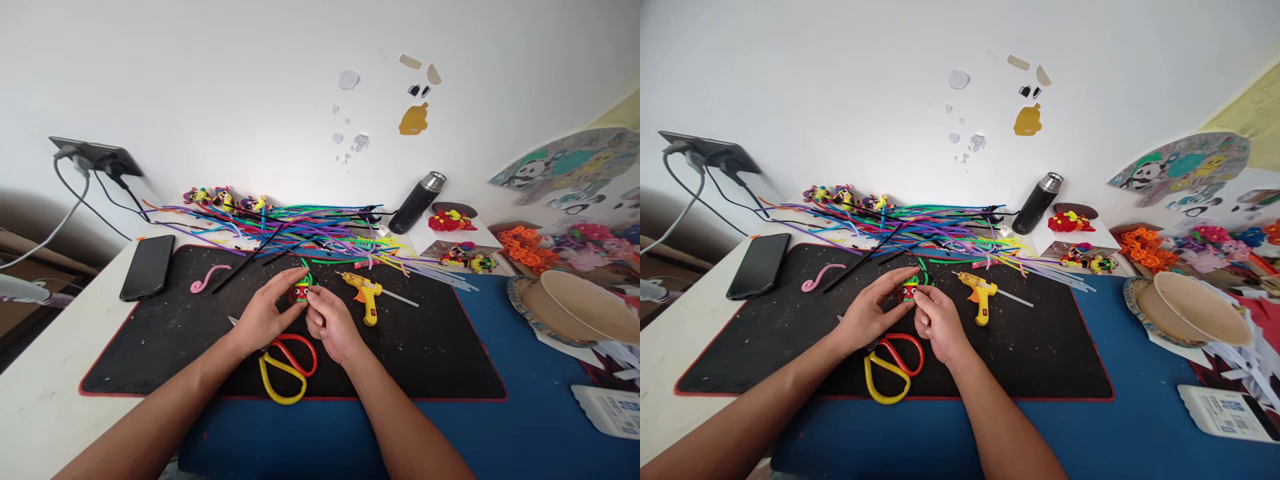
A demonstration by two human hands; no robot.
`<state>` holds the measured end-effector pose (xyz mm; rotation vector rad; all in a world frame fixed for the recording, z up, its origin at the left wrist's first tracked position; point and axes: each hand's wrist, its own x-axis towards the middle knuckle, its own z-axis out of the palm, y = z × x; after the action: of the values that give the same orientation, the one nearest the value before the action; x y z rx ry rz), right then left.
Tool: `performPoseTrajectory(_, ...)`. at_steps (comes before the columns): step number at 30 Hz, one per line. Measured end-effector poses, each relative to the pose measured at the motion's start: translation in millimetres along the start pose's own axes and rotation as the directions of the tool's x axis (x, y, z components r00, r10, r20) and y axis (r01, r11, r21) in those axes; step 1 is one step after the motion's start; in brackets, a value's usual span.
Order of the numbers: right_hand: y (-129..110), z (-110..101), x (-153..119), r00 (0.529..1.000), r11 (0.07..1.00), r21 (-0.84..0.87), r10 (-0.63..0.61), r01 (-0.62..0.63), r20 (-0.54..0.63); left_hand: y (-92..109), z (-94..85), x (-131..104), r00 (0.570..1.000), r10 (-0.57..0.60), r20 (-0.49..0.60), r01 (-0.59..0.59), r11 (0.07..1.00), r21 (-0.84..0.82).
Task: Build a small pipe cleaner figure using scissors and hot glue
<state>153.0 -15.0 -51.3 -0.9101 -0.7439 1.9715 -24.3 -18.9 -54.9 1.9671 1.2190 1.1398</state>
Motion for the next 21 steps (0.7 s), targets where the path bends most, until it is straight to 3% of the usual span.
performPoseTrajectory(21, 0.5, -1.9, 1.3, 1.000, 1.000, -0.004, 0.006, -0.006, -0.002, 1.5, 0.0, 0.4, 1.000, 0.011, 0.010, -0.011, 0.999, 0.042)
